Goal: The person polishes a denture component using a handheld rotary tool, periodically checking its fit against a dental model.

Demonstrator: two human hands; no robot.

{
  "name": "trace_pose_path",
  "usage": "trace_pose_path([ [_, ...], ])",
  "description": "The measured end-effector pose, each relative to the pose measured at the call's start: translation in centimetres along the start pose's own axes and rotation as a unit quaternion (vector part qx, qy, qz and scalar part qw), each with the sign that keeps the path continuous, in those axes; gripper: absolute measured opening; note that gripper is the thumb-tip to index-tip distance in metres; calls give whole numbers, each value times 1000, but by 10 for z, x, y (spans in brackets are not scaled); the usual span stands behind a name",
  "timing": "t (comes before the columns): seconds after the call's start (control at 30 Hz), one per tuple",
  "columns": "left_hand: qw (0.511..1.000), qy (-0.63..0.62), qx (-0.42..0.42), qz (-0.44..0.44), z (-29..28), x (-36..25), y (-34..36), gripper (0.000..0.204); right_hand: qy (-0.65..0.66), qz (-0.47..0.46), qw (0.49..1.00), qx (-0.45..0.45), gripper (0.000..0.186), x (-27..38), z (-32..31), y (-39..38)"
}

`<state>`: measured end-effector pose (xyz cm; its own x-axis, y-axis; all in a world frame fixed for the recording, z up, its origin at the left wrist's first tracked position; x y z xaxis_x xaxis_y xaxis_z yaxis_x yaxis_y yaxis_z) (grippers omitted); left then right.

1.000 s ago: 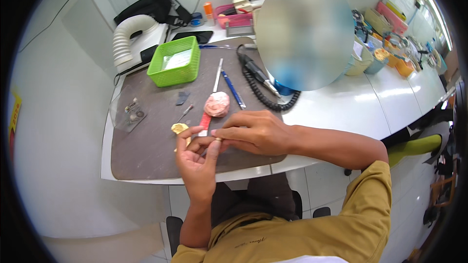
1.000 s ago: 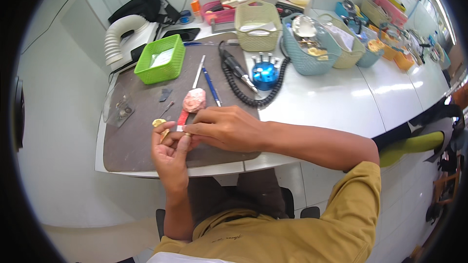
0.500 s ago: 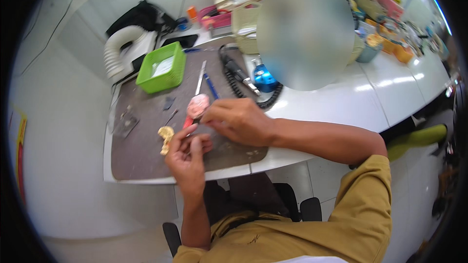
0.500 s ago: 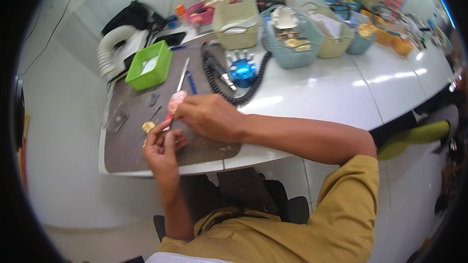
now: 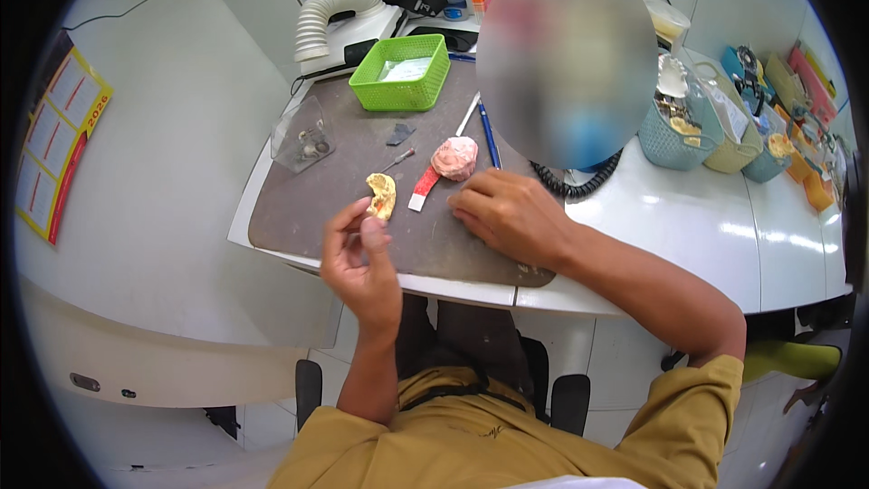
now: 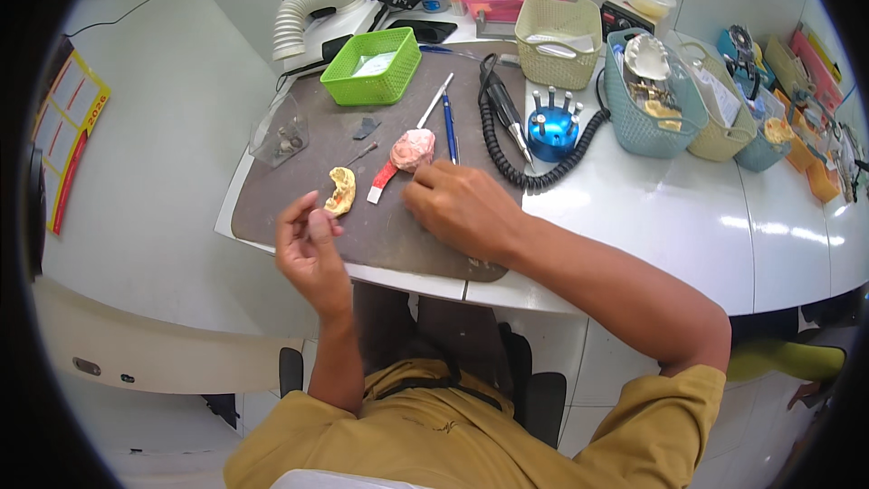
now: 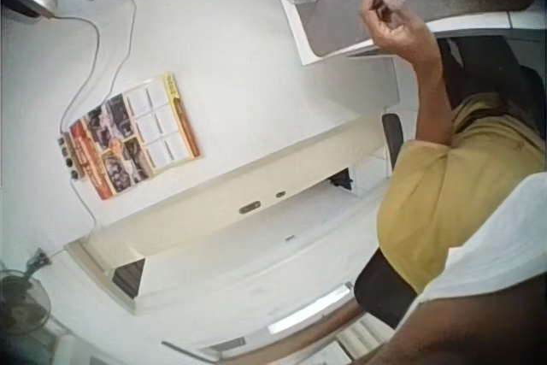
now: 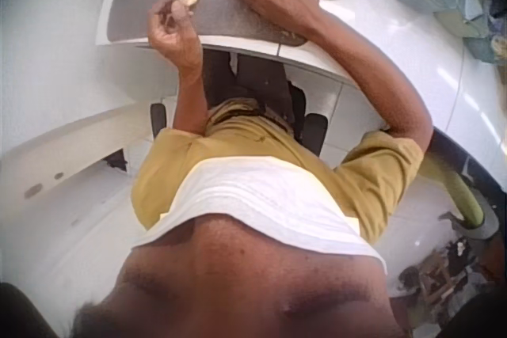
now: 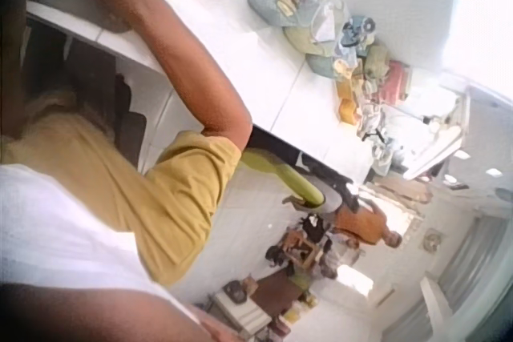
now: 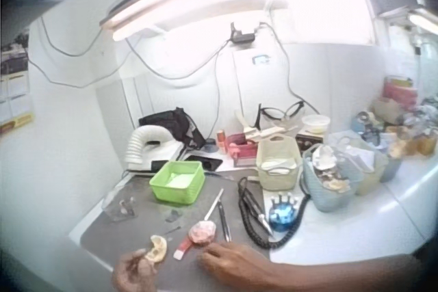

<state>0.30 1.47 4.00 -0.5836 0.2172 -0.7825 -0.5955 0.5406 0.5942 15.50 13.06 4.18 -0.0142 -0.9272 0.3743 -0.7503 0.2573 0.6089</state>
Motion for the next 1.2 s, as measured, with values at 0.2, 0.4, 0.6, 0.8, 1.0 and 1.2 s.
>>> trace_pose_path([
  [0.2, 938, 329, 38, 102, -28, -7, 25, 39, 21, -7, 999, 30, 17, 6, 3, 6],
  [0.4, 945, 281, 154, 58, -14, 25, 29, 39, 56, 41, 998, -7, 24, 7, -11, 16],
  [0.6, 958, 148, 244, 38, -13, 31, 75, 27, 154, 55, 978, -132, 12, 6, -42, 105],
  [0.8, 956, -75, 283, 12, 4, 26, 194, 27, 227, 10, 935, -274, 17, 11, -79, 208],
  [1.0, 951, -116, 257, 129, 11, -44, 277, 36, 190, -14, 945, -267, 20, 31, -116, 247],
  [1.2, 943, -99, 244, 203, -3, -76, 303, 32, 205, -17, 924, -323, 21, 40, -131, 260],
])
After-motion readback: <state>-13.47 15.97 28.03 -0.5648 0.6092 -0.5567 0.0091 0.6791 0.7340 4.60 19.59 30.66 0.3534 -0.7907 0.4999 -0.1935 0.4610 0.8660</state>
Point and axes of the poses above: each hand's wrist, its own y-axis towards the middle knuckle, its own z-axis out of the palm, x = y × z, the point moved 5 cm from there along y, towards the middle knuckle, and after that the axes turned 11 degrees about y, right-handed, at the moved point
